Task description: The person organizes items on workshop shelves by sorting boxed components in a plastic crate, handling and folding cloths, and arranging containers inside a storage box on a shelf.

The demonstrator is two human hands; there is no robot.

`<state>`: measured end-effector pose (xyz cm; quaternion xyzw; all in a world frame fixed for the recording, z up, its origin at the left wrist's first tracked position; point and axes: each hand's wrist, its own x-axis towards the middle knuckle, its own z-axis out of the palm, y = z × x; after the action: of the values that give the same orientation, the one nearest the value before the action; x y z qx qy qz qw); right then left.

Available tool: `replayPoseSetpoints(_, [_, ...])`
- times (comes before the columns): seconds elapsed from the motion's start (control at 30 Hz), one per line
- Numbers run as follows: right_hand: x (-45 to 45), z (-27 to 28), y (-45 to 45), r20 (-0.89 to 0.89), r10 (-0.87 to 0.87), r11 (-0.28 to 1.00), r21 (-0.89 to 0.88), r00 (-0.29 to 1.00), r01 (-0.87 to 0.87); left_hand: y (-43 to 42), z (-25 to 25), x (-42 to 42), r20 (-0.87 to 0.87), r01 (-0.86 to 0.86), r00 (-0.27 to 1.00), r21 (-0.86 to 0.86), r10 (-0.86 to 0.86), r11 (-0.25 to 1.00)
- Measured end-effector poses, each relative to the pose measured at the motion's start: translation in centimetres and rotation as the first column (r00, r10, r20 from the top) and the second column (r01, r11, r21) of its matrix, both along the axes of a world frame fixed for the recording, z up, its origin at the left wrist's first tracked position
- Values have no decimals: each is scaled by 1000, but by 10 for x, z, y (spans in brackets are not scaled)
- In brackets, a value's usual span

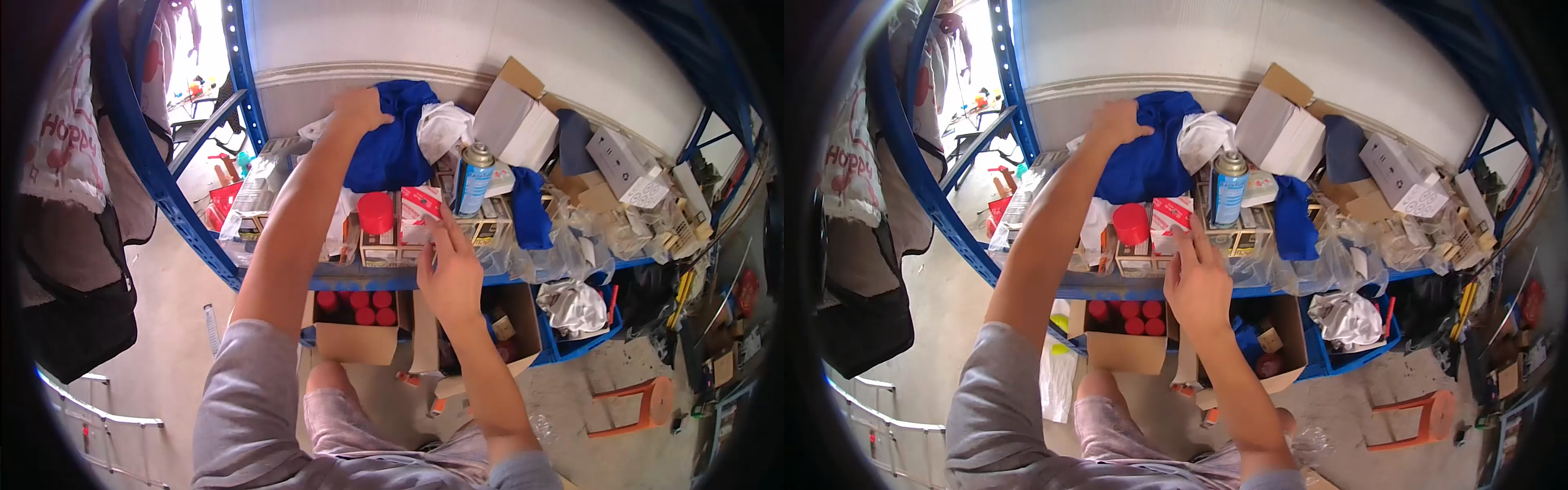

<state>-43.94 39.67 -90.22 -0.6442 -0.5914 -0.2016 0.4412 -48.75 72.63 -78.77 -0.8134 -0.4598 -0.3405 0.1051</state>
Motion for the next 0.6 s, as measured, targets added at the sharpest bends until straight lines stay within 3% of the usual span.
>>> replayPoseSetpoints(0.07, [3, 4, -2, -9, -18, 998, -68, 1000, 18, 43, 16, 23, -213, 42, 972, -264, -101, 964])
replayPoseSetpoints(0.1, [3, 4, -3, 4, -29, 998, -61, 1000, 30, 58, 30, 31, -201, 56, 973, -257, -110, 965])
replayPoseSetpoints(0.17, [4, 2, -5, -35, -29, 995, -98, 999, 26, 77, 46, 43, 55, 172, 984, -125, -167, 977])
replayPoseSetpoints(0.23, [4, -3, -5, -32, -27, 996, -86, 999, 24, 41, 85, 31, 377, 220, 889, 151, -262, 964])
replayPoseSetpoints(0.3, [2, -4, -3, -38, -46, 997, -69, 998, 43, 53, 114, 31, 651, 292, 658, 241, -377, 926])
replayPoseSetpoints(0.37, [2, -2, -1, -97, -24, 996, -91, 995, 15, 77, 136, 30, 781, 476, 384, 290, -493, 830])
replayPoseSetpoints(0.43, [1, -4, -5, -160, -10, 993, -120, 987, -9, 63, 145, 16, 783, 501, 446, 183, -433, 846])
replayPoseSetpoints(0.5, [1, -3, -6, -173, -4, 992, -122, 985, -17, 61, 148, 3, 852, 737, 298, 82, -431, 671])
replayPoseSetpoints(0.53, [1, -4, -6, -162, 0, 995, -100, 987, -17, 61, 143, -2, 850, 736, 301, 81, -432, 672])
replayPoseSetpoints(0.6, [0, -4, -8, -151, -1, 996, -88, 989, -12, 60, 122, -6, 753, 495, 562, 25, -342, 869])
